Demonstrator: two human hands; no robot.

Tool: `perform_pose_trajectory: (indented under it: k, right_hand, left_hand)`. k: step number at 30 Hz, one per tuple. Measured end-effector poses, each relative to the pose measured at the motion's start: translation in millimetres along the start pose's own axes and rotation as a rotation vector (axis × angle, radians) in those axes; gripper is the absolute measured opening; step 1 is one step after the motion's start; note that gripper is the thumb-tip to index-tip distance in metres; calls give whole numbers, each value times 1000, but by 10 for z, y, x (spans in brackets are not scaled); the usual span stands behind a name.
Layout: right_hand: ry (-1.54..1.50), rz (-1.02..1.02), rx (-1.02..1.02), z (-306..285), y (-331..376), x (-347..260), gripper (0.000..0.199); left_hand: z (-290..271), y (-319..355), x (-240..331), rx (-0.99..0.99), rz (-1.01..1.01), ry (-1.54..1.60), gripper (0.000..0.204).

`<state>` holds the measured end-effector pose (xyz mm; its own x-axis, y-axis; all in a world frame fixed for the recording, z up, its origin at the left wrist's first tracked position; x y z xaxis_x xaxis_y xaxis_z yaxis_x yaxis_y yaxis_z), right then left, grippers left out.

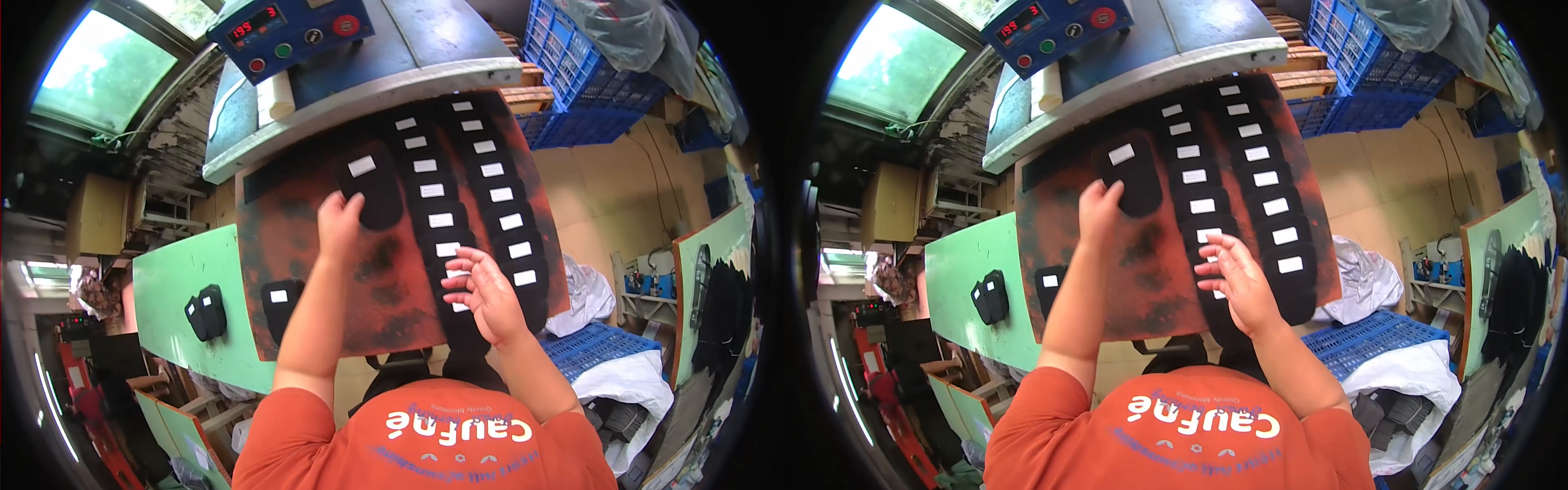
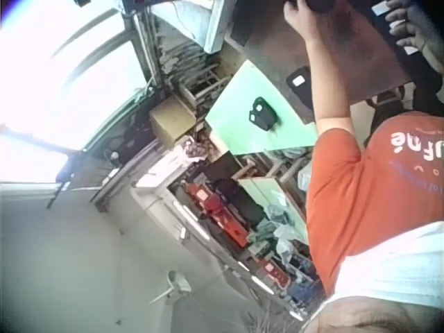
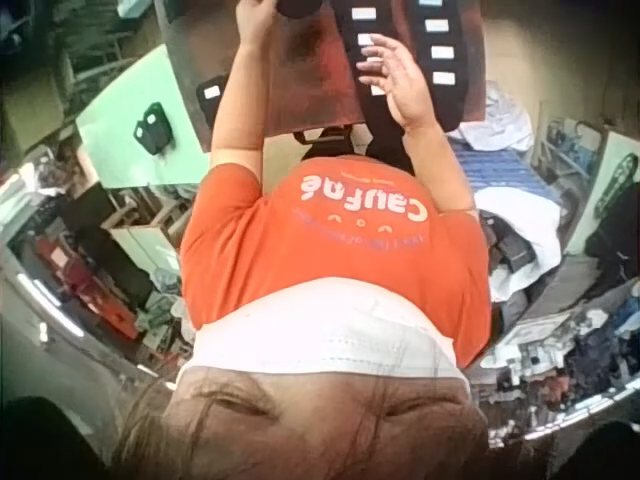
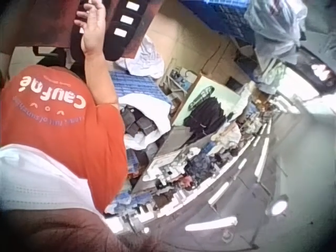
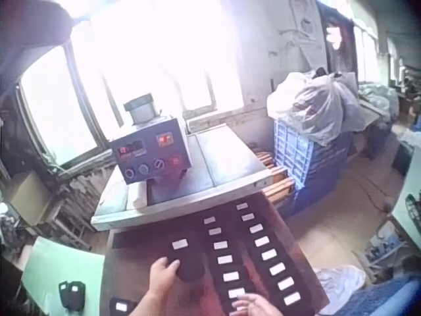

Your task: Collecting manufactured shoe components from a press machine, placing them into a storage bag, and recording production totals on a log sheet.

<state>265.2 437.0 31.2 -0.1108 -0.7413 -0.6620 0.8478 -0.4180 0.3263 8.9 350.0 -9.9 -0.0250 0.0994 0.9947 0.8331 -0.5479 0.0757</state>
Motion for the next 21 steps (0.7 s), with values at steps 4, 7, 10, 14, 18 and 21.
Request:
perform_pose_trajectory:
  k: [4, 7, 10, 14, 18, 21]
  right_hand:
    - [78, 80, -45, 314, -70, 309, 29]
    - [100, 160, -68, 516, -212, 646, 29]
    - [130, 210, -60, 688, -387, 865, 29]
    - [220, 253, -89, 872, -548, 1155, 29]
    - [319, 328, -159, 1085, -615, 1522, 34]
    - [524, 353, -189, 1156, -598, 1767, 50]
  left_hand:
    - [-365, -1011, -55, 15, -113, -304, 24]
    - [-426, -1241, -171, 37, -159, -499, 34]
    - [-535, -1173, -110, 81, -34, -603, 44]
    - [-1211, -823, 70, 83, 501, -1094, 42]
    - [-1689, -835, -175, -99, 261, -1512, 59]
    - [-1772, -919, -253, -165, 180, -1509, 64]
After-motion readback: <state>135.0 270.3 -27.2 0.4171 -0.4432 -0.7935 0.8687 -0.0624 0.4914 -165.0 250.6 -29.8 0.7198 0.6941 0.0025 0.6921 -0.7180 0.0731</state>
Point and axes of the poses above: each hand's wrist, its own y-axis away from the middle knuckle, its own z-axis out of the palm, x = y × z, the point moved 1 cm from there along -y, towards the middle knuckle, and after that the axes turned 3 degrees about -y, right-handed, at the moved point
